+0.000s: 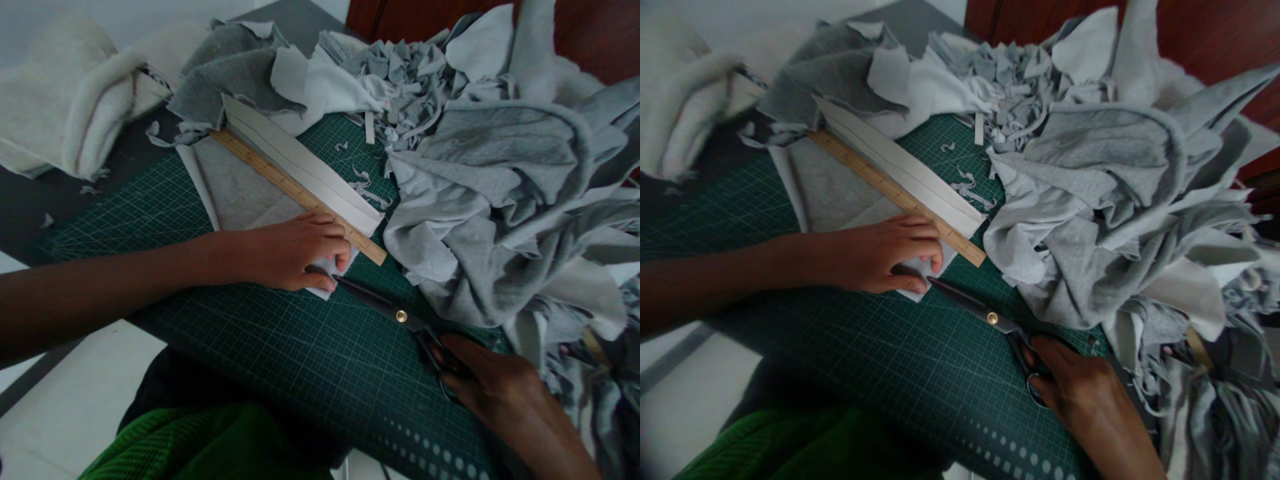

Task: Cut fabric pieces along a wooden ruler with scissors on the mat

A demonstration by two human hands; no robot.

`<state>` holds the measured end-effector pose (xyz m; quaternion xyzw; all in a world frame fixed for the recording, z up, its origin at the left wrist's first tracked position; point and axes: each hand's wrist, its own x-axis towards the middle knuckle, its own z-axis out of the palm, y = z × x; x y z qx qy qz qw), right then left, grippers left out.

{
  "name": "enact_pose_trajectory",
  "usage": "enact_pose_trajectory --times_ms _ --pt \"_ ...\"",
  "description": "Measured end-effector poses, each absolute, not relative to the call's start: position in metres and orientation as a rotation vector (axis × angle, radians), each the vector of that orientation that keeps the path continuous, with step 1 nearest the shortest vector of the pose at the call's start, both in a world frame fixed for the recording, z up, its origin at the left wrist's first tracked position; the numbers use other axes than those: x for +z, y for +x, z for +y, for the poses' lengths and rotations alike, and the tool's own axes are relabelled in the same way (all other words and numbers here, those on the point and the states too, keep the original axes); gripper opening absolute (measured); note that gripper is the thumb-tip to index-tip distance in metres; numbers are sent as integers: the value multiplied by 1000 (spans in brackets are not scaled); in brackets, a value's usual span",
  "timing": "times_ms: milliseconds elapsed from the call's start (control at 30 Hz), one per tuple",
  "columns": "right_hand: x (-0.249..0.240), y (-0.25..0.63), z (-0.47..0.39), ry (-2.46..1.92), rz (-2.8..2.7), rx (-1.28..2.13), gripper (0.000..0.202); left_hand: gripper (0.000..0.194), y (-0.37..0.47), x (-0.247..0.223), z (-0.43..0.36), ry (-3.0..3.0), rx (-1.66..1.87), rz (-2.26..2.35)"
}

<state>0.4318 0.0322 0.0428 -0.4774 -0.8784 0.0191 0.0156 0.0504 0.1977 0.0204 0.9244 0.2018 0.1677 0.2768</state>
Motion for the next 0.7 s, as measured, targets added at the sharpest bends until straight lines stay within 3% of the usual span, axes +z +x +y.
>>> enact_pose_trajectory --times_ms 700 --pt "50 440 48 -1399 -2772 201 32 23 50 20 197 2464 467 540"
